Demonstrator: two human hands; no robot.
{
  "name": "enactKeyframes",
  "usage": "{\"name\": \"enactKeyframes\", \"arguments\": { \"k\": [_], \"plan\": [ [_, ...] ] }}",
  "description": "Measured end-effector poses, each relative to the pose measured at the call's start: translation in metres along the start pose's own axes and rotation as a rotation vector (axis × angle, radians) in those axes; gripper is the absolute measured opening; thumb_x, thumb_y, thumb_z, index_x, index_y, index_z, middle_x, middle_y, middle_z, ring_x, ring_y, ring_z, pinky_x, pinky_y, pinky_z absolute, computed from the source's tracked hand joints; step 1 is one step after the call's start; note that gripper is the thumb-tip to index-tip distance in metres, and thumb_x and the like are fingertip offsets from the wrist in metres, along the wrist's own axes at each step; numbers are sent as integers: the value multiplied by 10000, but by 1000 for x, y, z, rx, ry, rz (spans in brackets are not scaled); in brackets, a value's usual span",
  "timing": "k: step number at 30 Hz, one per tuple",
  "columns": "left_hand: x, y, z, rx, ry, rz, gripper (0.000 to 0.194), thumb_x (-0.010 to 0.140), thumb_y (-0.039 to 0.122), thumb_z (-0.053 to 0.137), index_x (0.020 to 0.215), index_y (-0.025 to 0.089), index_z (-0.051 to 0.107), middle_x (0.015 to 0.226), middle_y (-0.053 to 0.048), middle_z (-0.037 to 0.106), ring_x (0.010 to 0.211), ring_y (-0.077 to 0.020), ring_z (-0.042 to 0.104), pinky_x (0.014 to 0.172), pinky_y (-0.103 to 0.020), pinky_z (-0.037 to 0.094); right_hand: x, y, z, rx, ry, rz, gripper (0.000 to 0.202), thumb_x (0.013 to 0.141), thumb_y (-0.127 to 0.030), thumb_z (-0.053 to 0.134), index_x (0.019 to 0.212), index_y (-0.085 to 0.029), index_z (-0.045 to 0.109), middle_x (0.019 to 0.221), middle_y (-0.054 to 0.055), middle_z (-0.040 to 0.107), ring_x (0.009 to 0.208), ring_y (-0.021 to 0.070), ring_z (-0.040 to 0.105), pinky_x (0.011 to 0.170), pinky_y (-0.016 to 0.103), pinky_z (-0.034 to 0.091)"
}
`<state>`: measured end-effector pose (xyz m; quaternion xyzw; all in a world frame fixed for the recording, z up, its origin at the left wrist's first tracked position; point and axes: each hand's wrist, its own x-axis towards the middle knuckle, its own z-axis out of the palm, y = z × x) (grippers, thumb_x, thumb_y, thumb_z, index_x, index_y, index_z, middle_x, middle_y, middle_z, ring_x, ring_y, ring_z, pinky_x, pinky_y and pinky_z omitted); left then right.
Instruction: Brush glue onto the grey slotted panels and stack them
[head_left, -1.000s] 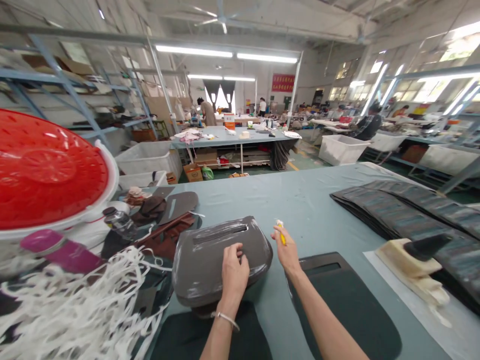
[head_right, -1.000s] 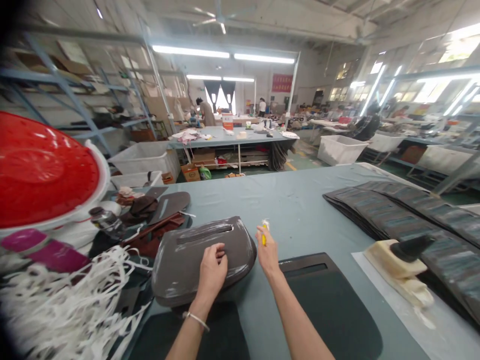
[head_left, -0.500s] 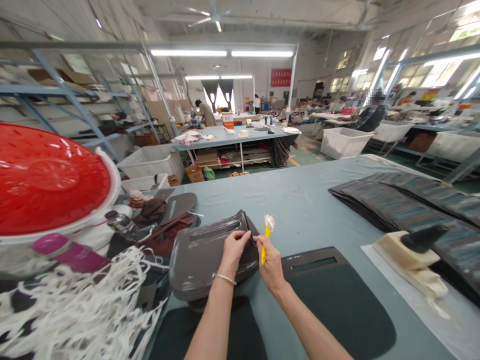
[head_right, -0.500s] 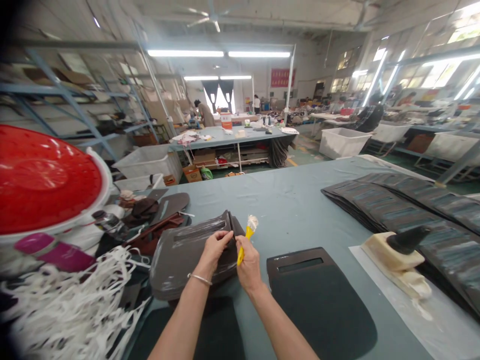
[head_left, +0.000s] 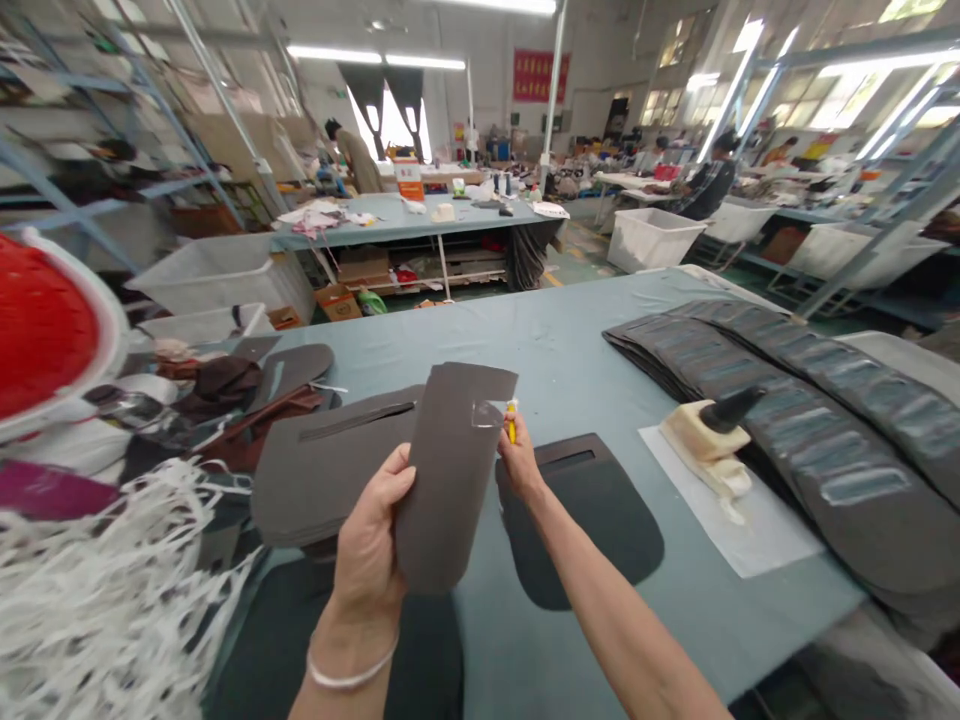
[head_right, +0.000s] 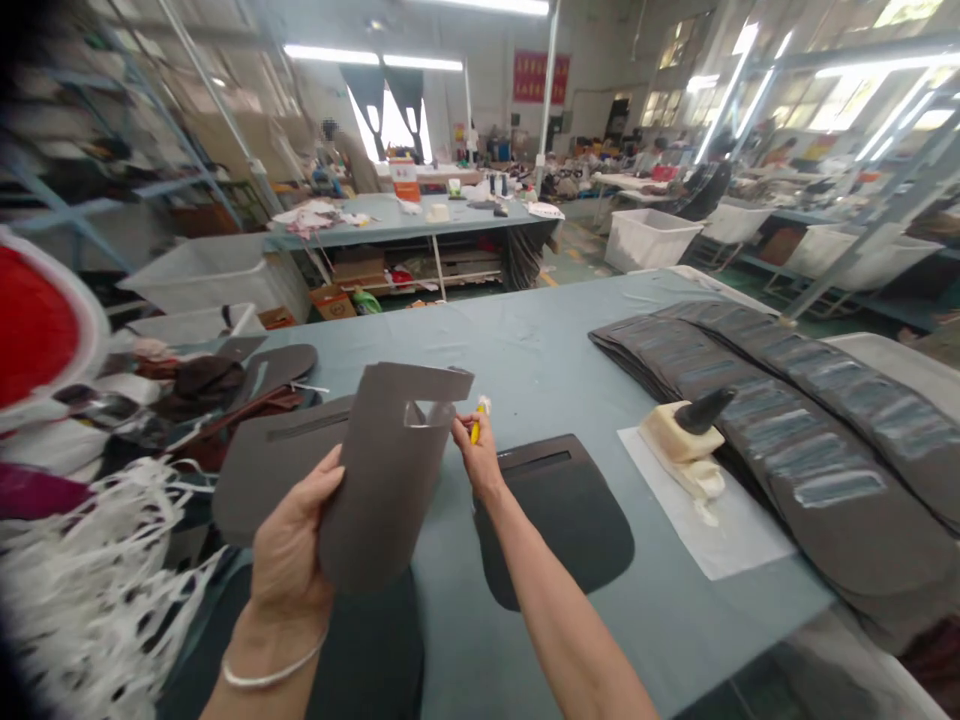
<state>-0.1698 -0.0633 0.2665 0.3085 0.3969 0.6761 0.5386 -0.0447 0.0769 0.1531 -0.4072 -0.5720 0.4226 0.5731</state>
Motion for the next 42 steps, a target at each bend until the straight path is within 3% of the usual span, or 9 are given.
{"name": "enactKeyframes", "arguments": {
  "k": [3, 6, 11, 16, 19, 23, 28, 34, 42],
  "plan": [
    [-10, -27, 10, -33, 52, -24, 371, 786, 346, 471, 1125, 235, 574, 1082, -33, 668, 944, -239, 647, 753, -369, 555, -8, 4, -53, 246, 35, 209, 332, 824, -527, 509, 966, -231, 456, 723, -39, 555, 554, 93, 520, 490, 189, 420],
    [-9, -69, 4, -25, 133, -71, 338, 782, 359, 485, 1089, 258, 583, 1065, -2, 673, 952, -215, 642, 785, -360, 547, -26, 15, -116, 275, 147, 244, 337, 764, -487, 600, 937, -246, 438, 754, -52, 548, 572, 87, 517, 497, 182, 401],
    [-12, -157, -14, 68, 208, -197, 273, 713, 399, 597, 903, 202, 584, 877, 5, 669, 813, -166, 627, 702, -287, 513, -61, 44, -229, -57, 372, 213, 380, 692, -432, 689, 846, -217, 416, 698, -63, 511, 611, 93, 502, 598, 206, 414],
    [-23, -243, -29, 415, 291, -279, 424, 611, 555, 676, 749, 177, 540, 663, 42, 565, 626, -118, 518, 577, -220, 405, -99, 76, -301, -622, 275, 107, 246, 780, -386, 598, 803, -206, 431, 701, -42, 481, 617, 116, 467, 631, 247, 390],
    [-27, -276, -33, 628, 313, -272, 495, 582, 636, 649, 732, 177, 536, 625, 46, 529, 609, -119, 492, 578, -229, 385, -113, 98, -315, -863, 265, 14, 187, 824, -357, 530, 783, -206, 428, 703, -27, 461, 622, 130, 453, 628, 258, 368],
    [-26, -296, -32, 772, 331, -297, 530, 607, 678, 576, 781, 177, 558, 654, 2, 595, 619, -160, 537, 598, -274, 410, -116, 120, -320, -969, 296, -31, 150, 859, -330, 476, 794, -206, 423, 701, -16, 457, 624, 140, 456, 624, 259, 364],
    [-25, -298, -24, 957, 378, -252, 456, 655, 565, 598, 905, 188, 539, 724, -30, 655, 686, -205, 618, 662, -313, 445, -107, 131, -323, -1055, 292, -56, 122, 869, -313, 456, 828, -199, 445, 728, 7, 498, 657, 157, 493, 635, 261, 369],
    [-27, -298, -19, 1173, 259, -113, 448, 804, 493, 472, 1151, 218, 539, 803, -21, 661, 726, -191, 633, 667, -312, 456, -101, 134, -323, -1174, 262, -22, 142, 876, -322, 439, 866, -187, 482, 765, 33, 554, 665, 167, 519, 612, 256, 348],
    [-26, -298, -19, 1212, 265, -91, 389, 854, 404, 446, 1174, 237, 593, 826, -34, 680, 736, -171, 623, 708, -312, 464, -98, 135, -319, -1277, 244, 81, 143, 855, -319, 492, 896, -184, 511, 793, 42, 584, 671, 161, 520, 555, 243, 285]
  ]
}}
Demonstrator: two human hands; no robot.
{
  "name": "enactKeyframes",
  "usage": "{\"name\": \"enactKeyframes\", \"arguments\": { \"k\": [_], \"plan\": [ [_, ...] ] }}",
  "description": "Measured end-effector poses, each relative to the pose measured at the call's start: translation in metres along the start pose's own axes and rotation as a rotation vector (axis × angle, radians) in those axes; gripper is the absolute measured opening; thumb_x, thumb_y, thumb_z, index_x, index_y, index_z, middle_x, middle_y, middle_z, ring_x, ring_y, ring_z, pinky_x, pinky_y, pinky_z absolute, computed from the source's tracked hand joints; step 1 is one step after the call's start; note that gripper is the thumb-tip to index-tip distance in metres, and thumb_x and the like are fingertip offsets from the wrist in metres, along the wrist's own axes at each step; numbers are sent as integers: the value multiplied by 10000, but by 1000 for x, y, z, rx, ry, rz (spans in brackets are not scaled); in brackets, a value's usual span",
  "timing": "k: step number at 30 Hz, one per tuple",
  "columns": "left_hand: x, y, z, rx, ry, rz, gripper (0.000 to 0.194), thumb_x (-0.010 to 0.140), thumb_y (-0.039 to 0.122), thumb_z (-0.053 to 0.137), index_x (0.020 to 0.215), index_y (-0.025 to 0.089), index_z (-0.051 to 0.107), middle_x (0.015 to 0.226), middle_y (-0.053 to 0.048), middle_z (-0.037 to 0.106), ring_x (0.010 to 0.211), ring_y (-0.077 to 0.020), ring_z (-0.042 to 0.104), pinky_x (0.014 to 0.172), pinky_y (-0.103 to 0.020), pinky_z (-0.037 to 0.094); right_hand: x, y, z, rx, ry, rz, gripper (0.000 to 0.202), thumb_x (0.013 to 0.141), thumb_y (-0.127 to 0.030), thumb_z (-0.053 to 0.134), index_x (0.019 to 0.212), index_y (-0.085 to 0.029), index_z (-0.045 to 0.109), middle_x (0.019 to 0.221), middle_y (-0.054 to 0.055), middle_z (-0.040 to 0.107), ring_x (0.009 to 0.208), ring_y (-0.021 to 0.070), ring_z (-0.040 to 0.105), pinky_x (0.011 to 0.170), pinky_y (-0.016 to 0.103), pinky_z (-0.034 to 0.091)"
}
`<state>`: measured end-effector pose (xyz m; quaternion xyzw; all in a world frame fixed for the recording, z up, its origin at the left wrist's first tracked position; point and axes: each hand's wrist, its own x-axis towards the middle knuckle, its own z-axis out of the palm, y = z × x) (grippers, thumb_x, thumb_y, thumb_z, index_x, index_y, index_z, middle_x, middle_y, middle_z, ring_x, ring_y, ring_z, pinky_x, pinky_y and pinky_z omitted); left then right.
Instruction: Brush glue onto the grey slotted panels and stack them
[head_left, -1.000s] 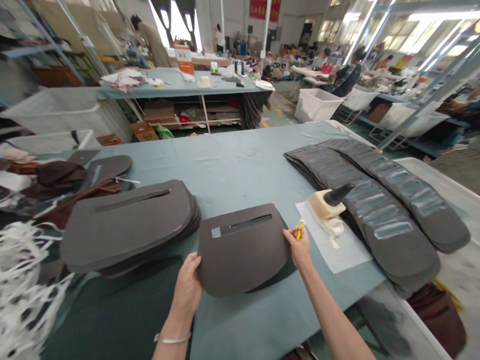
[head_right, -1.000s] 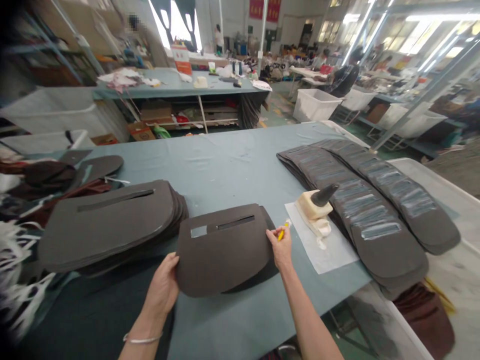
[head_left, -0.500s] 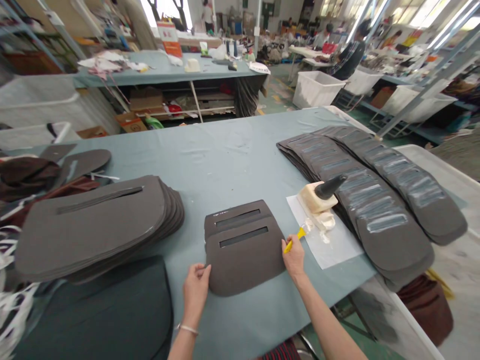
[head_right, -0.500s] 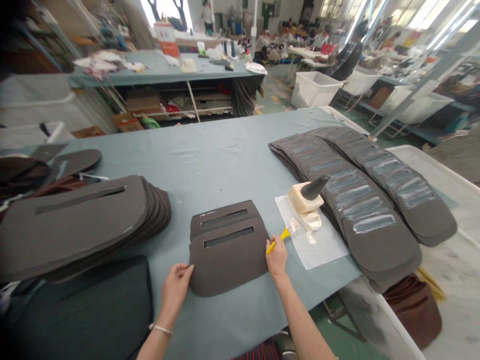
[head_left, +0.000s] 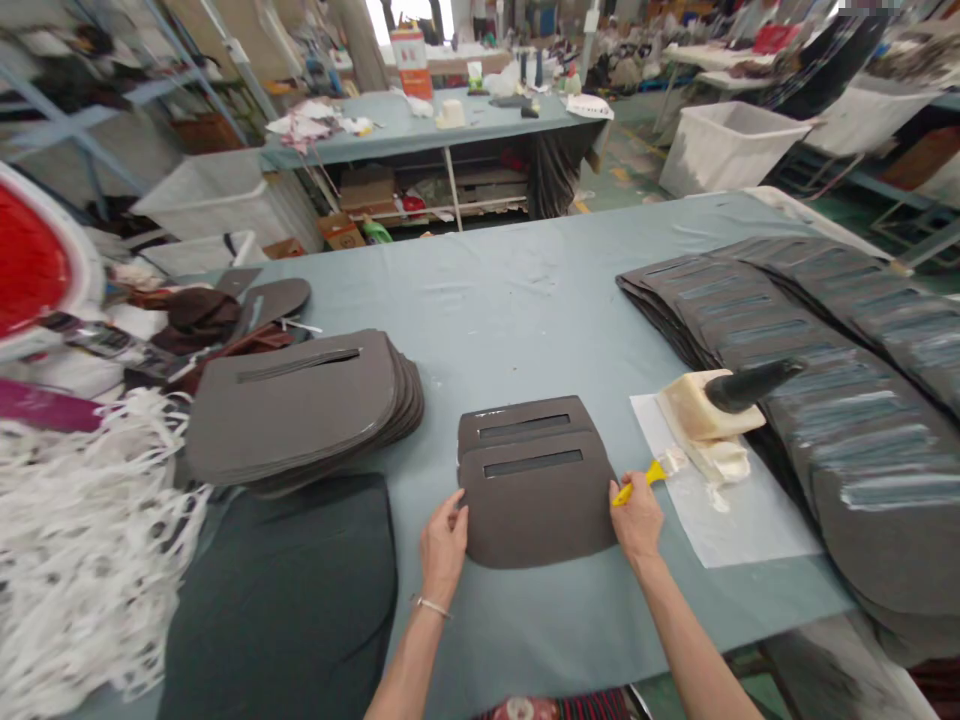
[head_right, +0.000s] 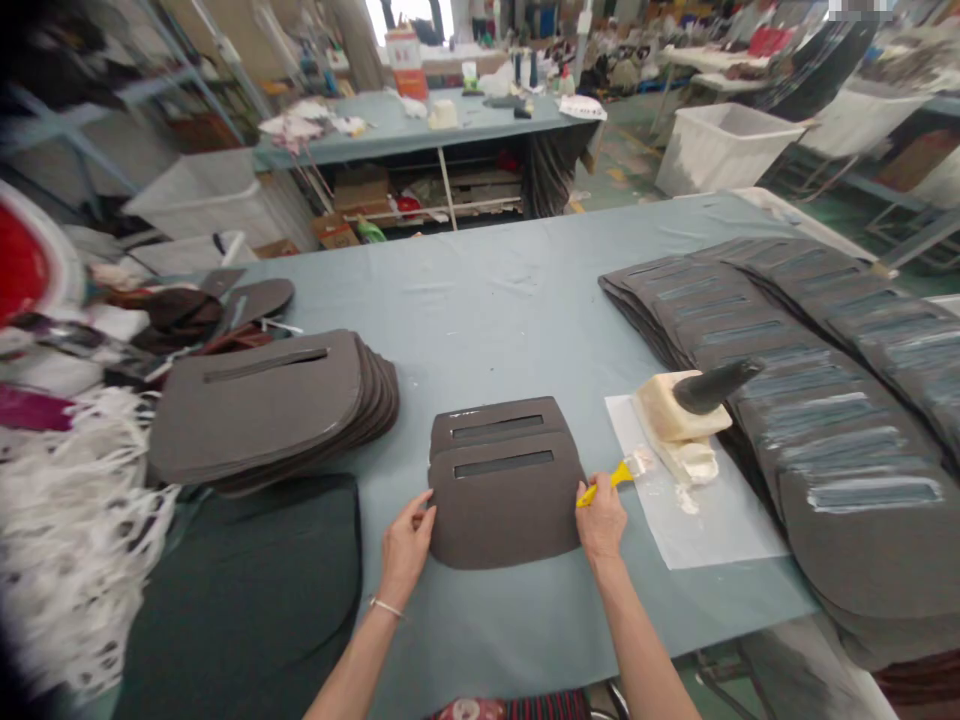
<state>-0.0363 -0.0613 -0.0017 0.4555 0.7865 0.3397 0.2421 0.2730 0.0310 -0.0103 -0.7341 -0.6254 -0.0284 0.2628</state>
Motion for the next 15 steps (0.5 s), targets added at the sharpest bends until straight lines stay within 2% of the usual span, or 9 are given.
{"name": "enactKeyframes", "arguments": {
  "k": [6, 15],
  "plan": [
    [2, -1, 0, 41, 6, 16, 355, 853, 351, 468, 1160, 236, 604, 805, -28, 680, 718, -158, 618, 699, -291, 460, 1, 0, 3, -65, -21, 7, 139, 832, -294, 548, 904, -182, 513, 787, 26, 569, 663, 145, 498, 555, 239, 257],
    [1, 0, 1, 117, -15, 1, 350, 862, 344, 466, 1178, 256, 587, 835, -21, 675, 745, -156, 610, 692, -276, 430, 2, -9, -4, -98, -66, 45, 115, 841, -244, 556, 918, -178, 502, 795, 7, 553, 656, 118, 468, 557, 232, 223]
  ]
}}
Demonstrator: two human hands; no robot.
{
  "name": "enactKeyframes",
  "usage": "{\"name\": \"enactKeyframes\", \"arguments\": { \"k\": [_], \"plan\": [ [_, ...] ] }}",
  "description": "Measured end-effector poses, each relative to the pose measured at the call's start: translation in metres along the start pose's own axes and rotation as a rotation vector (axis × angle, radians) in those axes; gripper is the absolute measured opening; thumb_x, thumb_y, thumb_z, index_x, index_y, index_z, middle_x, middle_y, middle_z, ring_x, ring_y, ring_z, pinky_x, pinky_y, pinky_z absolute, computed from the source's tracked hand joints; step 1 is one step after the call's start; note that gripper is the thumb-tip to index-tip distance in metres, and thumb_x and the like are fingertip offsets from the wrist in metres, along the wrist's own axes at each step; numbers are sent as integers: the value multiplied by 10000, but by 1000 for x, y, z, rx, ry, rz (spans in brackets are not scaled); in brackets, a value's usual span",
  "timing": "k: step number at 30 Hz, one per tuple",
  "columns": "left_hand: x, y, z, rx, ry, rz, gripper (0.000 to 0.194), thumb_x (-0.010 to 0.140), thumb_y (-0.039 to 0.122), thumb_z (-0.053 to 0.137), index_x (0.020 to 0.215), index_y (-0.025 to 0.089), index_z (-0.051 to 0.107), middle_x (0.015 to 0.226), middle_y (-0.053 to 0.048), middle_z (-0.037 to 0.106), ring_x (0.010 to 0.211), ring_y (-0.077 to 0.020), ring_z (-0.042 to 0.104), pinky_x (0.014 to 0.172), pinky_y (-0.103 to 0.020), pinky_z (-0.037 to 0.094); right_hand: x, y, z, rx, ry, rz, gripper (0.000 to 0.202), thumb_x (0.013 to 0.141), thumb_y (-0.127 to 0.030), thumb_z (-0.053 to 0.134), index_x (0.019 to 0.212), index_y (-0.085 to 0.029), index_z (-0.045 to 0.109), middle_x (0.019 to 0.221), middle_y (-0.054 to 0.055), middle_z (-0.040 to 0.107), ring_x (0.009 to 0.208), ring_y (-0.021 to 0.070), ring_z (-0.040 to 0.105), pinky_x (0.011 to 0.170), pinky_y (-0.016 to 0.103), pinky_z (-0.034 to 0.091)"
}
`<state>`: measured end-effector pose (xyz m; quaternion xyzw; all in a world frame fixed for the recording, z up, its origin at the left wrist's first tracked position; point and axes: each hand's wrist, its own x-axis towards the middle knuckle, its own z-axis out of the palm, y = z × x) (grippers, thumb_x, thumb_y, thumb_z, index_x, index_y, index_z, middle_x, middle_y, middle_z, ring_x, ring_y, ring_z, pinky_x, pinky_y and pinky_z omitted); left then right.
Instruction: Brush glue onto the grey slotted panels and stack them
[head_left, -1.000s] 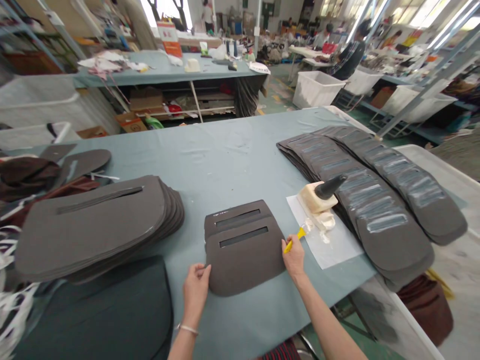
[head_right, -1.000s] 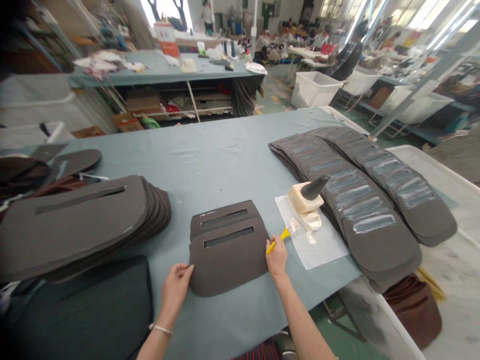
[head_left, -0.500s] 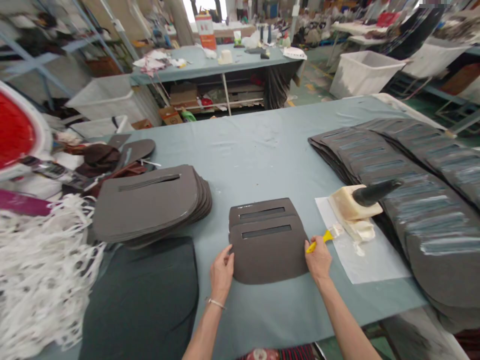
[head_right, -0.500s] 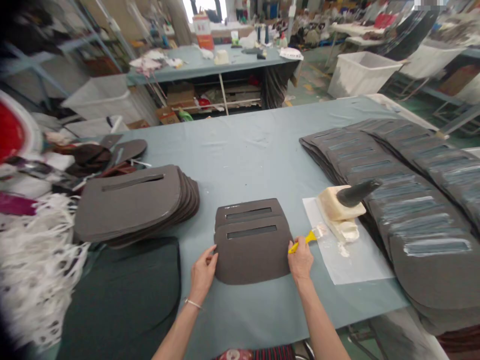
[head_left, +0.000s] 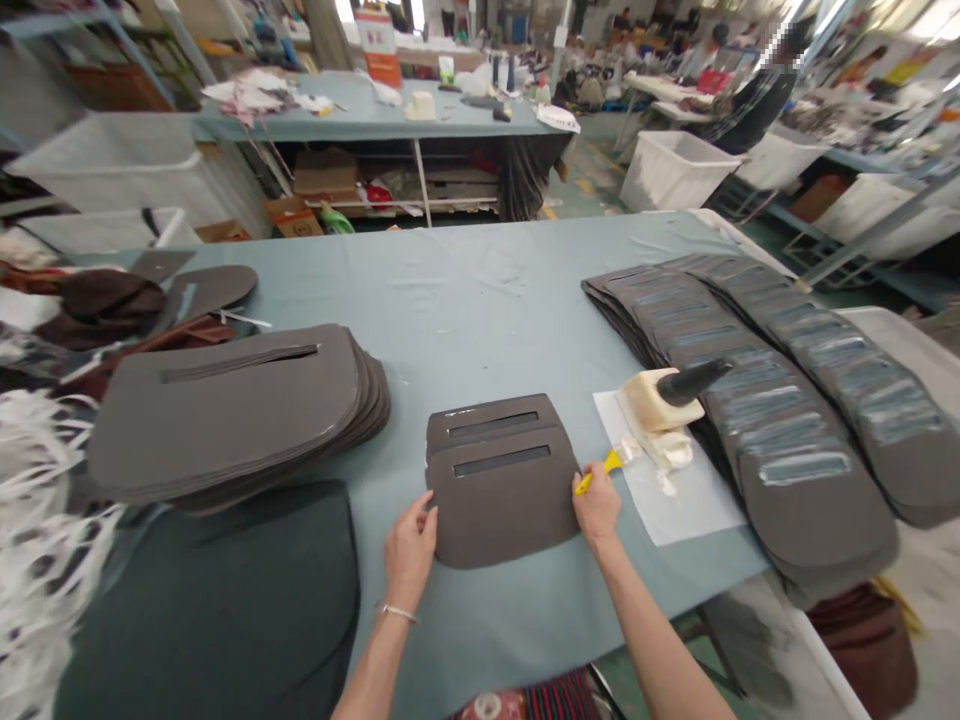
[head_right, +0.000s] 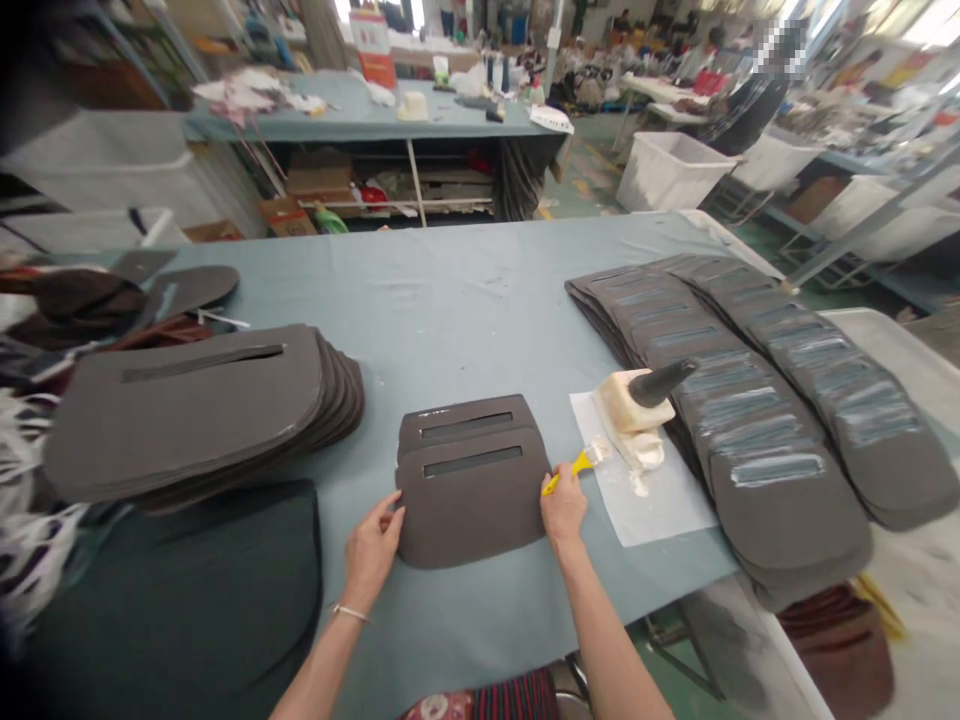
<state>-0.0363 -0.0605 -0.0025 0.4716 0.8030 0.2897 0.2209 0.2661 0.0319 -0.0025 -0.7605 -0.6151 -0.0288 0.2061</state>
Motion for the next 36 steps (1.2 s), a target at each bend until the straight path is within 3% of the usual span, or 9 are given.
{"name": "enactKeyframes", "arguments": {
  "k": [8, 14, 21, 24, 28, 32, 36],
  "plan": [
    [-3, 3, -1, 52, 9, 29, 349, 861, 321, 463, 1183, 236, 569, 808, -13, 657, 725, -141, 596, 672, -256, 410, 0, -1, -2, 11, -25, 16, 110, 843, -238, 545, 923, -174, 507, 808, 3, 542, 631, 101, 453, 565, 229, 221],
    [-4, 12, 1, 120, 47, 86, 317, 852, 257, 450, 1140, 214, 576, 852, -38, 614, 781, -162, 568, 706, -279, 425, 1, -1, -4, -14, -24, -5, 140, 829, -257, 550, 942, -182, 513, 820, 23, 510, 701, 141, 449, 578, 237, 240],
    [-2, 17, -3, 283, 159, 175, 289, 846, 197, 431, 1072, 197, 612, 932, -85, 540, 877, -205, 515, 780, -335, 440, 13, 1, -2, 78, 106, -178, 171, 781, -113, 454, 926, -167, 526, 792, 60, 486, 796, 215, 420, 689, 294, 315],
    [5, 31, -5, 310, 186, 220, 287, 852, 192, 423, 1077, 188, 602, 968, -93, 544, 908, -217, 512, 809, -356, 433, 20, -15, 3, 171, 68, -307, 246, 774, -55, 389, 939, -174, 526, 848, 69, 527, 816, 214, 427, 714, 295, 321],
    [18, 53, -3, 301, 148, 378, 382, 844, 182, 447, 1217, 218, 518, 1113, -95, 533, 1024, -228, 493, 870, -374, 411, 29, -44, 9, 218, -34, -481, 333, 738, -1, 371, 968, -182, 529, 977, 78, 559, 933, 211, 435, 763, 286, 320],
    [26, 58, 6, 329, 107, 346, 380, 819, 186, 485, 1195, 221, 534, 1186, -107, 522, 1078, -249, 475, 881, -402, 404, 37, -56, 17, 144, -91, -516, 339, 708, 7, 382, 938, -179, 547, 878, 72, 550, 902, 208, 444, 722, 269, 317],
    [26, 56, 5, 227, 99, 320, 379, 823, 182, 469, 1196, 209, 535, 1214, -119, 523, 1123, -254, 471, 909, -420, 404, 42, -50, 24, 160, -71, -551, 328, 691, -19, 384, 924, -181, 550, 836, 68, 553, 861, 210, 468, 706, 276, 342]
  ]
}}
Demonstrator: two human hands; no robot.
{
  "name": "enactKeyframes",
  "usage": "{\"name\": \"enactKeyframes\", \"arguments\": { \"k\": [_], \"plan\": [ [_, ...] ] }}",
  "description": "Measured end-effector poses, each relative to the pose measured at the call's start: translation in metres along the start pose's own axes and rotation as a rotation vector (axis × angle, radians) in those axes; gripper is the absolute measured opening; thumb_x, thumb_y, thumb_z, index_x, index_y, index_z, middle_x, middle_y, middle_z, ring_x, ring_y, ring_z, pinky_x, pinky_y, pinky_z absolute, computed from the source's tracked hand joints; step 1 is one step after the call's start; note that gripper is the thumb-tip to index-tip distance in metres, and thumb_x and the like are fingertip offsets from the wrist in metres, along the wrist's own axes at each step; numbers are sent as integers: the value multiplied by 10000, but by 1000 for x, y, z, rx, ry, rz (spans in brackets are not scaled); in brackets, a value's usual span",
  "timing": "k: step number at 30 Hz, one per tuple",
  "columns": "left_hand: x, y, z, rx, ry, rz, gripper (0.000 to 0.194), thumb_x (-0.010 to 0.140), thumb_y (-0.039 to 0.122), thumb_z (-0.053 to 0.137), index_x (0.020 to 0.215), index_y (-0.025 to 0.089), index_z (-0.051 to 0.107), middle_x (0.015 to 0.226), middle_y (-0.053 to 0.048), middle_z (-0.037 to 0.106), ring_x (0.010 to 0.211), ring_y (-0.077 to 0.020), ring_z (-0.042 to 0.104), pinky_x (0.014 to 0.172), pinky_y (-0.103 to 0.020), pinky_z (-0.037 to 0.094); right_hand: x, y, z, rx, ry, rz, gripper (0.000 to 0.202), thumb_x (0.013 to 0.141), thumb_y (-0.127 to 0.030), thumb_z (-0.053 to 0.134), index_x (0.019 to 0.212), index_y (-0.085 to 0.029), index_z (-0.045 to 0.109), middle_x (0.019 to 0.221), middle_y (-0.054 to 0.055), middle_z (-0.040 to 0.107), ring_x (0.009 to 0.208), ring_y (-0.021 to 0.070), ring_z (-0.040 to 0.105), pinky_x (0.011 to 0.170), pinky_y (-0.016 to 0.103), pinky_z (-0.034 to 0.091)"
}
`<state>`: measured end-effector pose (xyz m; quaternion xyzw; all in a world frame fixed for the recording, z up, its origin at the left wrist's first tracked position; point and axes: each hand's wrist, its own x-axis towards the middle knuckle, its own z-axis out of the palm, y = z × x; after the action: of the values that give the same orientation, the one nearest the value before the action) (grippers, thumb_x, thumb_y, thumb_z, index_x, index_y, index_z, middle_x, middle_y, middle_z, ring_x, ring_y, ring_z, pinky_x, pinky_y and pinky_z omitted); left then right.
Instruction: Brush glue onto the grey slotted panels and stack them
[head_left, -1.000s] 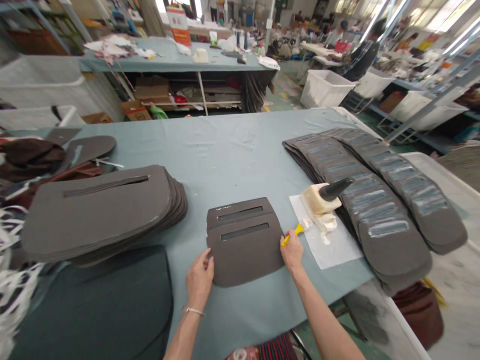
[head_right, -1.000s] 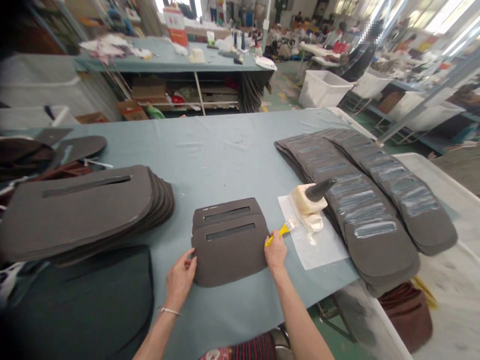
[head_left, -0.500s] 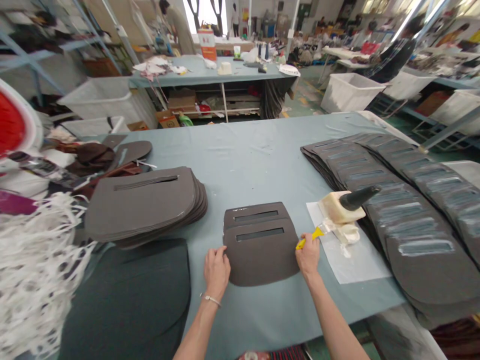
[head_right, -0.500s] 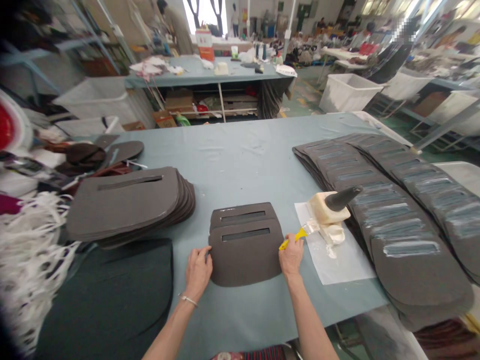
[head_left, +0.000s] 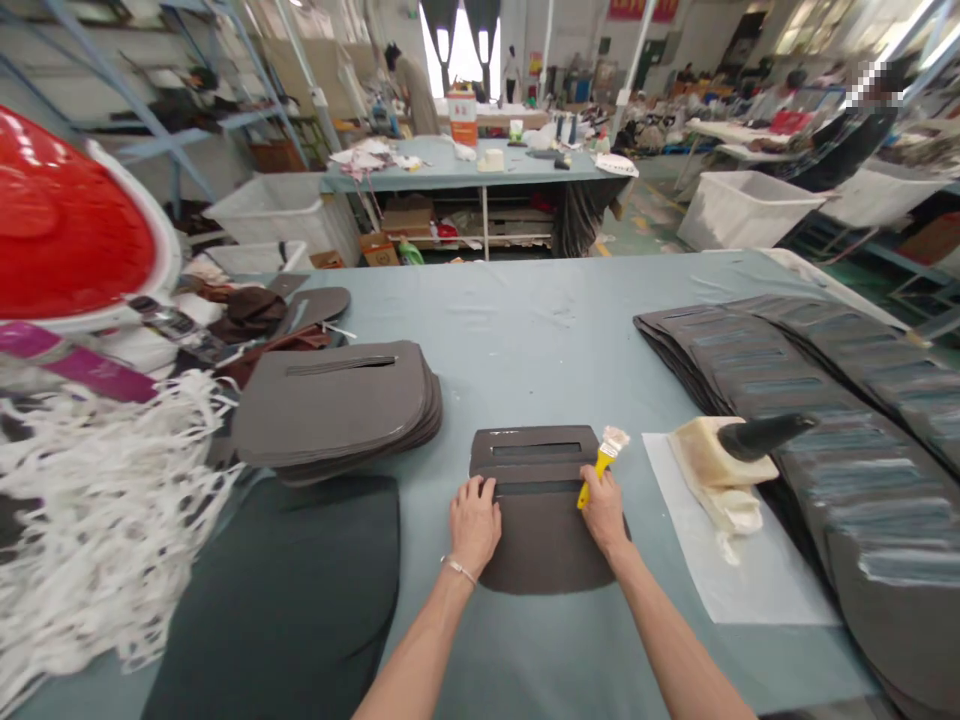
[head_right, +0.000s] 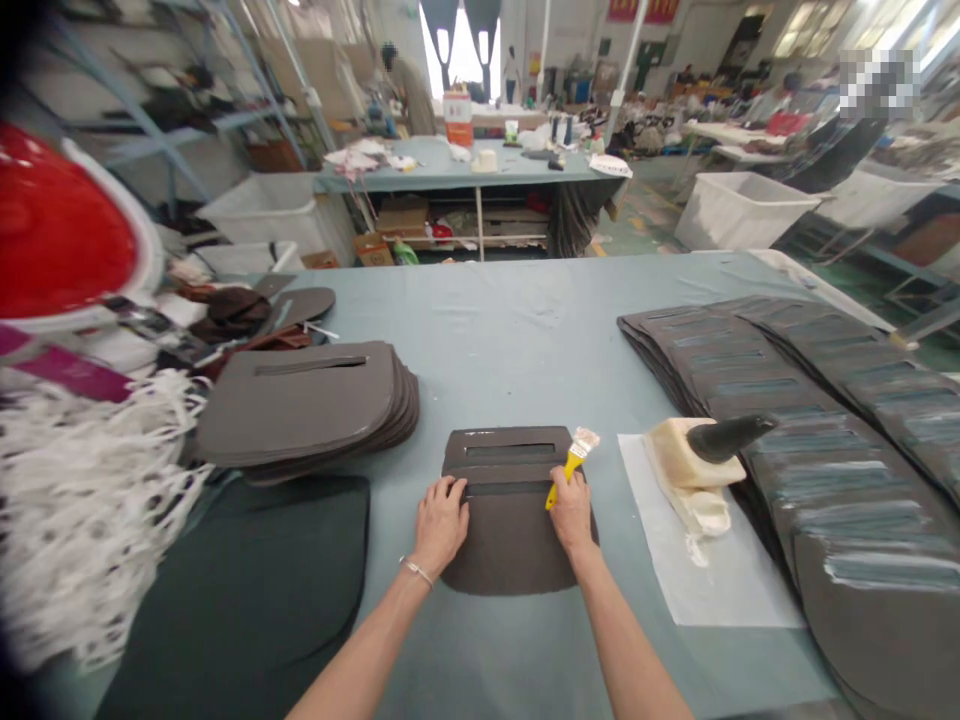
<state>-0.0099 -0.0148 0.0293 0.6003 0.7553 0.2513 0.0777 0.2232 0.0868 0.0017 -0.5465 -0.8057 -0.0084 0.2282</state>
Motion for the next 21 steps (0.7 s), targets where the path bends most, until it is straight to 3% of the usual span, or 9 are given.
{"name": "enactKeyframes", "arguments": {
  "k": [4, 8, 10, 13, 16, 19, 21],
  "plan": [
    [-13, -26, -27, -10, 73, -73, 358, 862, 230, 440, 1209, 231, 526, 1189, -94, 560, 1127, -213, 490, 970, -404, 379, -6, 9, -2, 185, 100, -54, 291, 734, -84, 381, 961, -187, 531, 1026, 99, 607, 871, 209, 521, 720, 298, 402],
    [-59, -87, -72, 231, 353, -482, 419, 857, 320, 465, 1249, 173, 493, 1244, -166, 508, 1181, -304, 435, 960, -510, 345, -14, 5, -9, 194, 226, 0, 106, 812, -248, 456, 874, -215, 536, 1139, 92, 620, 859, 241, 526, 728, 341, 421],
    [-85, -119, -91, 186, 350, -586, 365, 855, 370, 462, 1136, 162, 569, 1127, -163, 562, 1085, -307, 493, 890, -490, 391, -17, -14, -15, 224, 253, 16, 108, 822, -291, 479, 872, -215, 538, 1116, 96, 635, 849, 247, 527, 747, 357, 424],
    [-107, -148, -109, -46, 247, -523, 304, 868, 407, 433, 901, 180, 634, 886, -90, 614, 865, -222, 570, 787, -365, 444, -22, -68, -20, 370, 163, -11, 138, 840, -340, 488, 856, -211, 534, 1065, 108, 643, 855, 237, 555, 785, 361, 438],
    [-108, -139, -110, -125, 230, -481, 331, 867, 458, 431, 858, 191, 626, 823, -47, 618, 759, -165, 578, 722, -291, 453, -30, -142, -22, 618, -46, -94, 188, 848, -396, 505, 873, -211, 523, 1024, 111, 632, 897, 222, 590, 816, 349, 459],
    [-103, -101, -102, -247, 196, -449, 369, 870, 488, 416, 895, 184, 623, 839, -50, 629, 765, -159, 589, 732, -288, 463, -42, -206, -23, 796, -231, -128, 237, 822, -427, 547, 914, -216, 494, 1038, 98, 622, 900, 207, 603, 788, 330, 480],
    [-102, -74, -96, -409, 117, -419, 388, 880, 473, 405, 1055, 185, 598, 959, -77, 649, 861, -169, 609, 795, -304, 472, -49, -230, -25, 844, -268, -88, 228, 815, -410, 551, 916, -220, 476, 966, 66, 622, 803, 178, 600, 711, 292, 483]
  ]
}}
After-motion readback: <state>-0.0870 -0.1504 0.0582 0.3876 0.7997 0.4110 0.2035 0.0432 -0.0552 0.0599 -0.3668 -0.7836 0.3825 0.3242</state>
